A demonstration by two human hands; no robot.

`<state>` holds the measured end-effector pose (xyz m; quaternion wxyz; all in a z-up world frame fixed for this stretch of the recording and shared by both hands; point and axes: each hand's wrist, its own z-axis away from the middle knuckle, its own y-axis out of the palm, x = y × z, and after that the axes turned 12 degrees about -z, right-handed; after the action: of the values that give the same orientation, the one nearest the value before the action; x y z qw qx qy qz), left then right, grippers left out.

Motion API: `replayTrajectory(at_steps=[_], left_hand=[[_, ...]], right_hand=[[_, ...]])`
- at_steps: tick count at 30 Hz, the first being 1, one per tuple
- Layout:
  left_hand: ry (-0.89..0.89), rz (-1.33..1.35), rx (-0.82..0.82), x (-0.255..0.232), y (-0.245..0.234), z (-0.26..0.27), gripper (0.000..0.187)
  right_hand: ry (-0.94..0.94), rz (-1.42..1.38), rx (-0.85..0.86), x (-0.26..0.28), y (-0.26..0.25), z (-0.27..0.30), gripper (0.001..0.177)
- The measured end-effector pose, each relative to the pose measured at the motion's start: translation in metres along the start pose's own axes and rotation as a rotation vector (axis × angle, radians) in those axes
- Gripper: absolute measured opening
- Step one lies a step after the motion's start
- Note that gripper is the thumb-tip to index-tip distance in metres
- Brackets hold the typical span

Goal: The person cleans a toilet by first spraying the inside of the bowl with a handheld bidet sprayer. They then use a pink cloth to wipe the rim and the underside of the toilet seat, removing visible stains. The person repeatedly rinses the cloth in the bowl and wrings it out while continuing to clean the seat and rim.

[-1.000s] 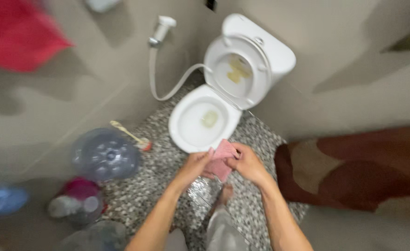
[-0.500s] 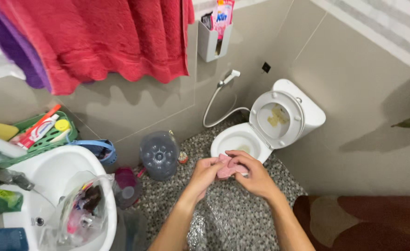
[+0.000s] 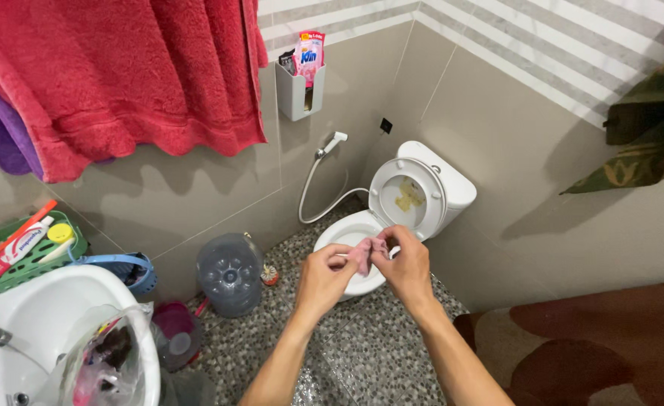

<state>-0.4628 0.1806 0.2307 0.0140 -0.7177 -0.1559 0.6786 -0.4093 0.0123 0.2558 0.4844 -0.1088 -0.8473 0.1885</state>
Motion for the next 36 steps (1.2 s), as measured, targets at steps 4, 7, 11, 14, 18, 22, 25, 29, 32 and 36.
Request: replayTrajectory(at_steps=[4, 7, 11, 14, 18, 22, 25, 29, 32, 36], left_hand=[[-0.113, 0.441, 0.068, 0.009, 0.022, -0.01, 0.034], [-0.201, 0.612, 0.109, 0.016, 0.023, -0.012, 0.035], [-0.26, 0.635, 0.231, 0.017, 0.018, -0.011, 0.033], [-0.237, 0.688, 0.364, 0.009, 0.015, -0.006, 0.029], [-0.285, 0.659, 0.425, -0.002, 0.016, -0.009, 0.019], [-0.053, 0.653, 0.409, 0.011, 0.028, -0.019, 0.006], [0.119, 0.519, 0.13, 0.018, 0.035, -0.05, 0.007], [0.216, 0.048, -0.136, 0.027, 0.025, -0.096, 0.011], [0.3, -0.191, -0.242, 0.046, 0.024, -0.114, 0.01], [0.338, -0.256, -0.272, 0.069, 0.028, -0.126, 0.013]], right_hand=[[-0.422, 0.262, 0.002, 0.036, -0.002, 0.012, 0.031], [-0.611, 0.214, 0.205, 0.047, -0.013, 0.013, 0.048], [-0.687, 0.204, 0.291, 0.042, -0.03, 0.009, 0.05], [-0.742, 0.278, 0.28, 0.03, -0.039, 0.0, 0.058], [-0.833, 0.394, 0.321, 0.002, -0.041, -0.029, 0.053], [-0.858, 0.395, 0.199, -0.025, -0.029, -0.054, 0.043], [-0.47, 0.378, 0.164, -0.046, 0.005, -0.063, 0.044], [0.137, 0.237, 0.072, -0.085, 0.06, -0.077, 0.055], [0.428, 0.157, -0.026, -0.123, 0.095, -0.084, 0.053], [0.588, 0.102, -0.083, -0.151, 0.118, -0.085, 0.054]])
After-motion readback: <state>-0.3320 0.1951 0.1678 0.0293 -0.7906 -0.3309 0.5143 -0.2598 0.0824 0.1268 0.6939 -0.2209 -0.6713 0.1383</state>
